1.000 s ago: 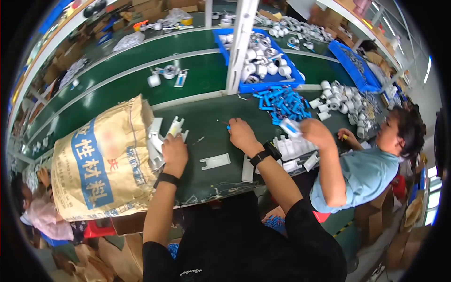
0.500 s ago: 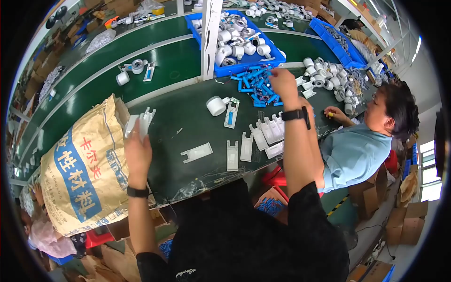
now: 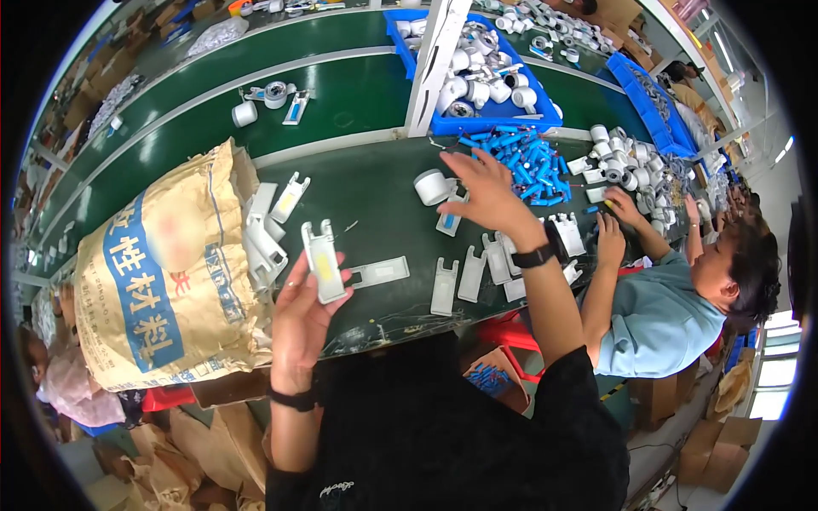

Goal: The person empties white plastic housings from a bag, peels adhesive backing from a light panel, and presses the panel into a housing. They then insert a blue battery into the housing, connect the wires, and place the assembled unit aside.

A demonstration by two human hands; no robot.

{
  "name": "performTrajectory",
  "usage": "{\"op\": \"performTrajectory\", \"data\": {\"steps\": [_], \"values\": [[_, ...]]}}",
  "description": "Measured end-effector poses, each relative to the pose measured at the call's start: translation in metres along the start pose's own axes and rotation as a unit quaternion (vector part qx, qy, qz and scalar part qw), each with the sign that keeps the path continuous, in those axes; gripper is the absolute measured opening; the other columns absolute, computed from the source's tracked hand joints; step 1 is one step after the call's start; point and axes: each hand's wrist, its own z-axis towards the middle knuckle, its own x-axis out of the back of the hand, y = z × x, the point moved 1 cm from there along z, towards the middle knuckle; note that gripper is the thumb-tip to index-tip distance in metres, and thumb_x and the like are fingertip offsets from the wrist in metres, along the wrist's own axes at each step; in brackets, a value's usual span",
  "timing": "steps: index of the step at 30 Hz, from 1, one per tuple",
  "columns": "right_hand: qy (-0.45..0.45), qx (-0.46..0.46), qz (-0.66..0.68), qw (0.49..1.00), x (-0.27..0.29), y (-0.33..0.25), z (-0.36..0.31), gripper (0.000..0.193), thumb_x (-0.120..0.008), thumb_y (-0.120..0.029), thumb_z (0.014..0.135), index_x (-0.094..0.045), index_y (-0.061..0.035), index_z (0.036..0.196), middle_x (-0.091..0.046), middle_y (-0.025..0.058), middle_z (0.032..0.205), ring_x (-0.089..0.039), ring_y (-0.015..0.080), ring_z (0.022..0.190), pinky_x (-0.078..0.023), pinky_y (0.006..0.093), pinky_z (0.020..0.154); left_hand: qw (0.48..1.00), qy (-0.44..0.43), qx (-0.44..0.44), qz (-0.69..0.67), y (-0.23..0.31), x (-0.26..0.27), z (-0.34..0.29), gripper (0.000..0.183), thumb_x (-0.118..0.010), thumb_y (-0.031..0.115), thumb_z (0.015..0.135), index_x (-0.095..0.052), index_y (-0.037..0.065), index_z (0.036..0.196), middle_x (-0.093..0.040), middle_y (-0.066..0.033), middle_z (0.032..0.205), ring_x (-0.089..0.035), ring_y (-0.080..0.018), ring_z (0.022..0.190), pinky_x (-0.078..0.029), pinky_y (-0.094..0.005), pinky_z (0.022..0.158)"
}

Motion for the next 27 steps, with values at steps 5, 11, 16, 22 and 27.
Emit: {"op": "performTrajectory", "data": {"steps": [5, 11, 16, 22, 27], "values": [[-0.097, -0.079, 0.021, 0.992, -0.055, 0.001, 0.022, 0.078, -0.081, -0.037, 0.077, -0.048, -0.0156, 0.145, -0.06, 0.0177, 0.129, -0.054, 0.0385, 0.124, -0.038, 0.049, 0.106, 0.995, -0.063, 0.029, -0.076, 0.002, 0.004, 0.02, 0.053, -0.055, 0.02, 0.103, -0.037, 0.006, 0.151, -0.056, -0.0197, 0.139, -0.063, -0.028, 0.116, -0.054, -0.0408, 0.098], [0.023, 0.023, 0.066, 0.997, -0.1, -0.04, 0.083, 0.071, -0.082, -0.039, 0.075, -0.055, -0.0118, 0.136, -0.065, 0.0169, 0.115, -0.061, 0.0364, 0.11, -0.044, 0.0491, 0.096, 0.995, -0.034, 0.005, -0.089, 0.006, 0.016, 0.018, 0.051, -0.053, 0.022, 0.104, -0.038, 0.004, 0.149, -0.058, -0.0175, 0.136, -0.063, -0.0243, 0.113, -0.054, -0.0373, 0.094], [-0.003, 0.026, 0.088, 0.996, -0.13, -0.109, 0.139, 0.071, -0.084, -0.041, 0.072, -0.058, -0.0136, 0.132, -0.067, 0.0153, 0.106, -0.064, 0.0341, 0.106, -0.048, 0.0477, 0.091, 0.999, -0.004, 0.006, -0.041, 0.006, 0.027, 0.001, 0.047, -0.049, 0.023, 0.105, -0.041, 0.003, 0.147, -0.058, -0.0184, 0.135, -0.065, -0.0225, 0.108, -0.056, -0.034, 0.089], [0.07, 0.12, 0.044, 0.989, -0.144, -0.139, 0.165, 0.069, -0.083, -0.031, 0.075, -0.056, -0.0112, 0.135, -0.063, 0.0172, 0.122, -0.059, 0.0366, 0.116, -0.047, 0.0472, 0.097, 0.998, 0.015, 0.006, -0.059, 0.01, 0.049, -0.006, 0.049, -0.047, 0.027, 0.106, -0.04, 0.001, 0.147, -0.059, -0.0193, 0.135, -0.066, -0.022, 0.103, -0.056, -0.0304, 0.085], [-0.017, -0.001, 0.335, 0.942, -0.07, -0.172, 0.08, 0.051, -0.078, -0.019, 0.084, -0.06, -0.007, 0.13, -0.062, 0.0128, 0.12, -0.065, 0.0262, 0.104, -0.054, 0.0354, 0.086, 0.997, 0.035, -0.035, -0.052, 0.016, 0.052, -0.004, 0.044, -0.048, 0.022, 0.106, -0.045, -0.001, 0.143, -0.061, -0.0172, 0.132, -0.067, -0.0239, 0.107, -0.055, -0.0318, 0.087]]}}
